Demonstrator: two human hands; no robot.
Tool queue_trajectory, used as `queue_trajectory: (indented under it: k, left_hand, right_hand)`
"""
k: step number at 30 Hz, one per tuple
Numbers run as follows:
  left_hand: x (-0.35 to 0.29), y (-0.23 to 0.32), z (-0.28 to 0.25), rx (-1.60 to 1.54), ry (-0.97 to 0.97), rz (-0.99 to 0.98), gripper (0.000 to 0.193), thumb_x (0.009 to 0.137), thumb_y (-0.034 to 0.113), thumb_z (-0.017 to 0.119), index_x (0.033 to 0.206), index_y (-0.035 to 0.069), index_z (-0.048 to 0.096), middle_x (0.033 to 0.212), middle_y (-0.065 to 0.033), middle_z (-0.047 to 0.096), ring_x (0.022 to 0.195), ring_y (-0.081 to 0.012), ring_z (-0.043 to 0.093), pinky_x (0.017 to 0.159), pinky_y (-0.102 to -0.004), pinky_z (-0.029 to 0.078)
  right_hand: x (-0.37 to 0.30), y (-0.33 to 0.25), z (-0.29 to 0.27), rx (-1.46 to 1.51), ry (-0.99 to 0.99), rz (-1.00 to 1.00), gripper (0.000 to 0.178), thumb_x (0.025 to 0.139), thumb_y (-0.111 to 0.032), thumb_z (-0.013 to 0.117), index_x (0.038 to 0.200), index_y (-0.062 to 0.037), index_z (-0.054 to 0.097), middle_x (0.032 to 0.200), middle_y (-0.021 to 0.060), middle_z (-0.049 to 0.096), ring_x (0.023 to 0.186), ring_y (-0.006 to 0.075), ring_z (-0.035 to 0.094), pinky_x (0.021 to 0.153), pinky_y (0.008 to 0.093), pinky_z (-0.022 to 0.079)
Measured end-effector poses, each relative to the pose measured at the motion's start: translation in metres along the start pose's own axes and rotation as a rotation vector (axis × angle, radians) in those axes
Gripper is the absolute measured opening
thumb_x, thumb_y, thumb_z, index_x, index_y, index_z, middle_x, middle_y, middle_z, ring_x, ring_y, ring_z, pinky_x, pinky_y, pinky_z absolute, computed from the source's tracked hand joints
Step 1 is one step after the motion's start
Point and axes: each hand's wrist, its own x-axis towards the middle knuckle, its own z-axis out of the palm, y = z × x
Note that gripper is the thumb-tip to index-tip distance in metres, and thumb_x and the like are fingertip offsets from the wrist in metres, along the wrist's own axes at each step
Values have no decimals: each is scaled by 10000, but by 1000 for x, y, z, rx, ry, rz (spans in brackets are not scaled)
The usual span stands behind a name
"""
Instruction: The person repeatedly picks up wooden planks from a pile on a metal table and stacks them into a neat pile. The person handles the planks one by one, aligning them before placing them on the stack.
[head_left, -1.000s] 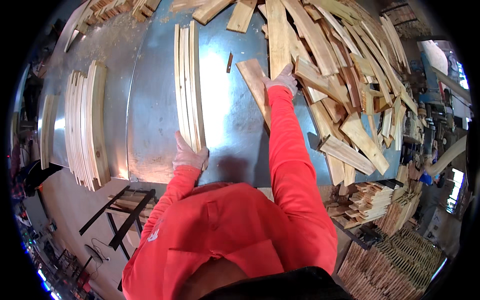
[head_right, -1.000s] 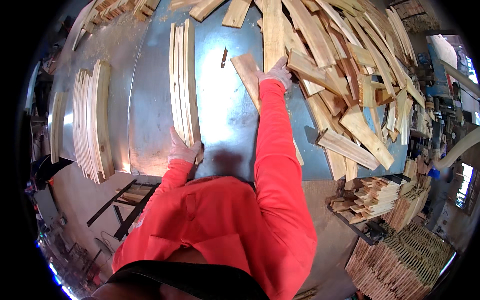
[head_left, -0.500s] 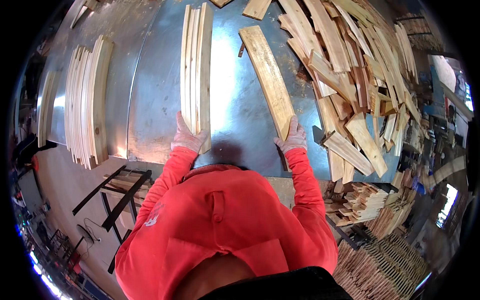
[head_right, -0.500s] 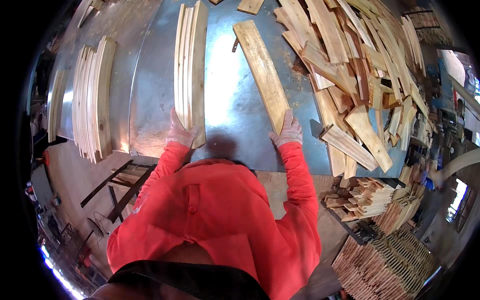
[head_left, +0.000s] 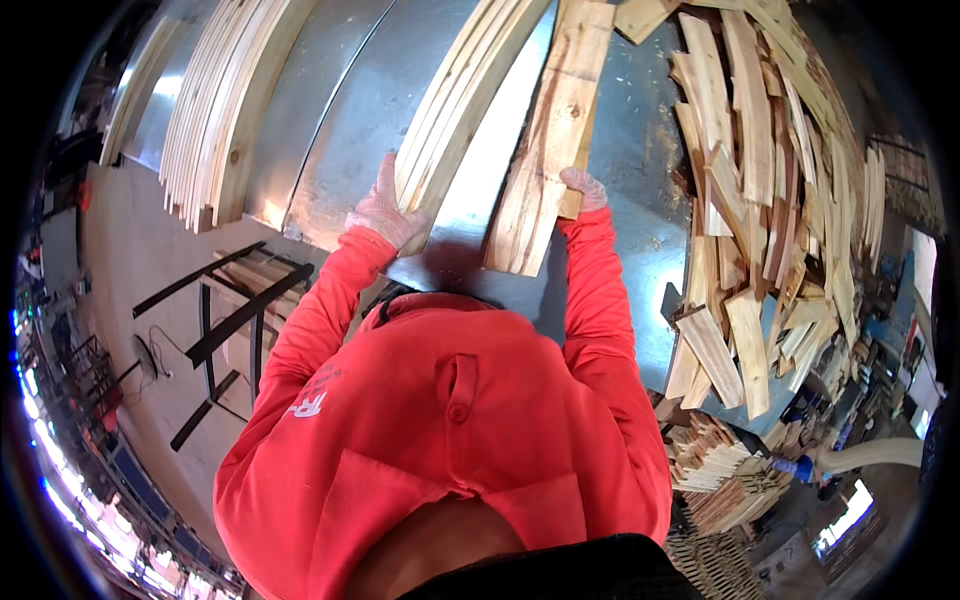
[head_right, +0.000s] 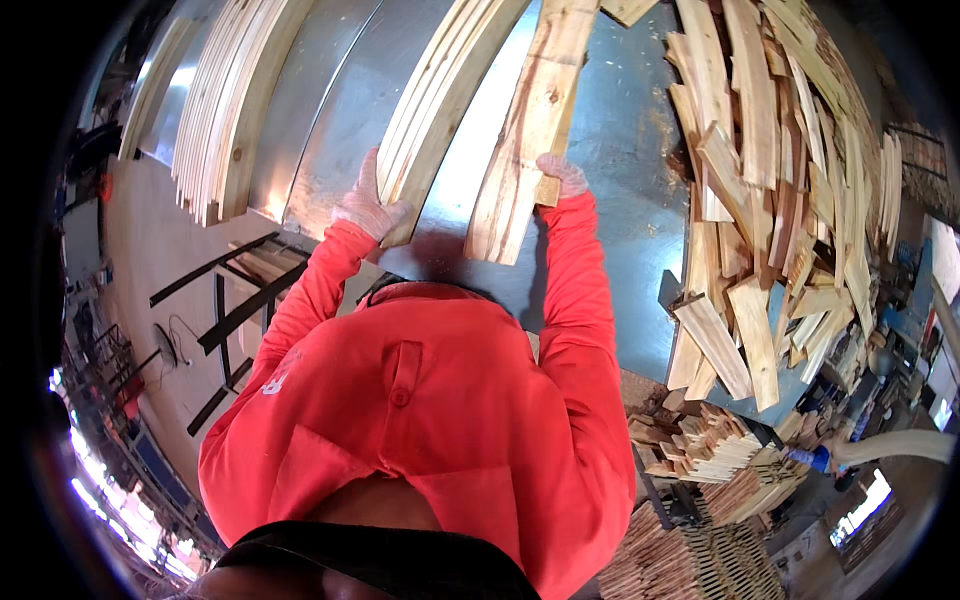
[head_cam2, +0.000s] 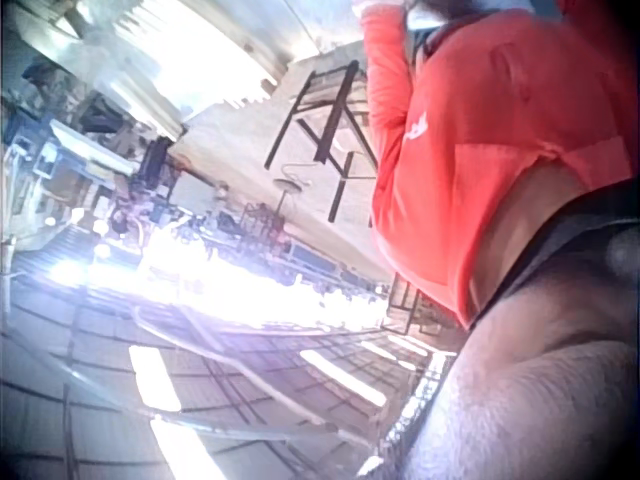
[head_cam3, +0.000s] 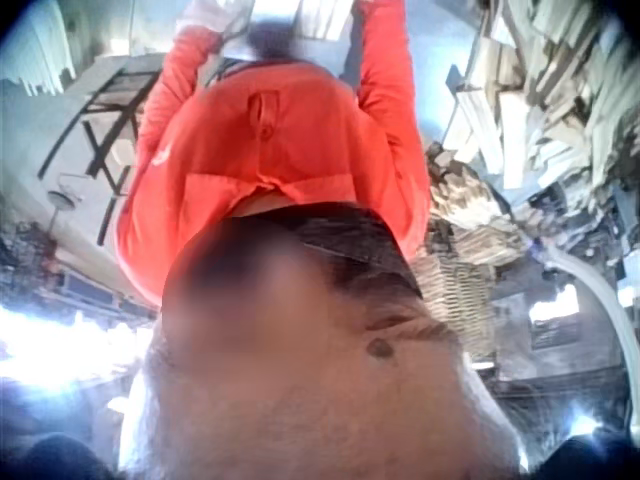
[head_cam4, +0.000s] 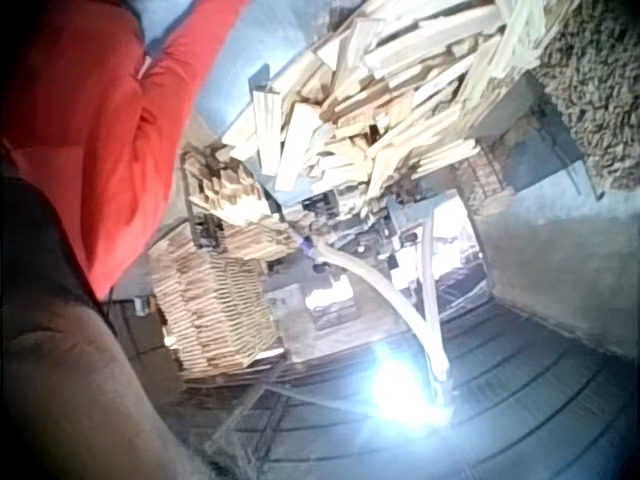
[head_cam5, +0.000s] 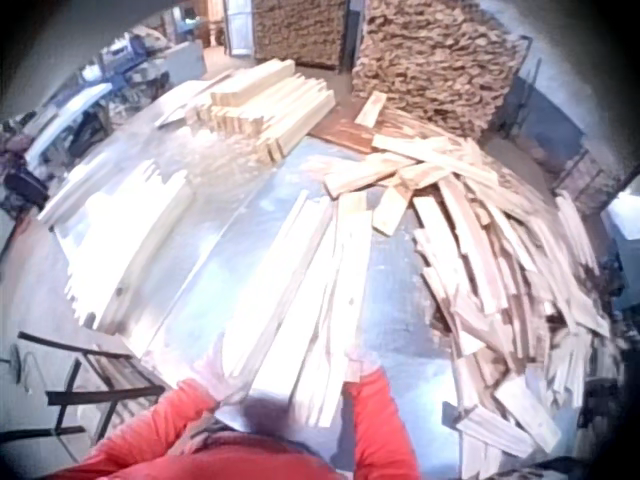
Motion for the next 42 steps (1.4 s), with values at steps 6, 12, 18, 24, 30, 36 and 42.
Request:
queue_trajectory:
  k: [6,12,18,24,30,36,42]
  left_hand:
    - [2,-33,0,-169,-18,65,1068,695,394,732,1527,110,126,1307,-240,545,1098,-373,611,943,-409,477]
    - [4,-36,2,-255,-16,108,1057,691,374,755,1514,77,162,1310,-244,534,1138,-380,583,941,-411,477]
    - [-14,11,7,-159,-112,98,1247,655,556,772,1507,-4,53,1425,-280,362,1286,-396,440,1040,-424,402]
    - [-15,19,29,43,-36,122,1305,616,626,753,1516,17,32,1494,-272,277,1329,-395,397,1070,-480,357]
    - [-17,10,18,227,15,65,1218,651,533,756,1517,30,62,1516,-259,234,1333,-391,395,1061,-468,371]
    - [9,-34,-5,-1345,-380,149,825,763,355,655,1438,-3,345,1282,-242,557,1100,-398,579,957,-483,463]
    - [18,-70,13,-2258,-733,161,606,883,478,519,1252,-2,543,1175,-198,620,1019,-358,613,883,-454,499]
  right_hand:
    - [-27,-19,-37,-309,327,-146,451,826,-35,689,1234,41,513,1145,197,622,949,308,661,856,415,573]
    - [-31,72,56,-342,193,26,740,800,-305,711,1335,-3,300,1087,195,588,964,313,591,863,393,517]
    - [-21,99,101,-1787,116,22,996,727,-469,735,1455,1,244,1248,310,522,1181,420,523,1011,463,419]
    - [-35,111,100,-1933,463,-25,920,708,-472,725,1466,-157,308,1531,233,238,1425,417,204,1132,591,167]
    - [-16,92,94,-2080,21,-370,480,822,-216,614,1290,-124,562,1420,164,446,1318,369,390,1064,577,296]
    - [22,120,78,-773,10,-697,485,925,-332,602,1314,-57,510,1153,118,619,1053,257,604,928,370,482]
    - [58,81,204,19,-190,-139,866,858,-235,694,1525,-88,161,1185,75,549,1010,194,568,862,334,506]
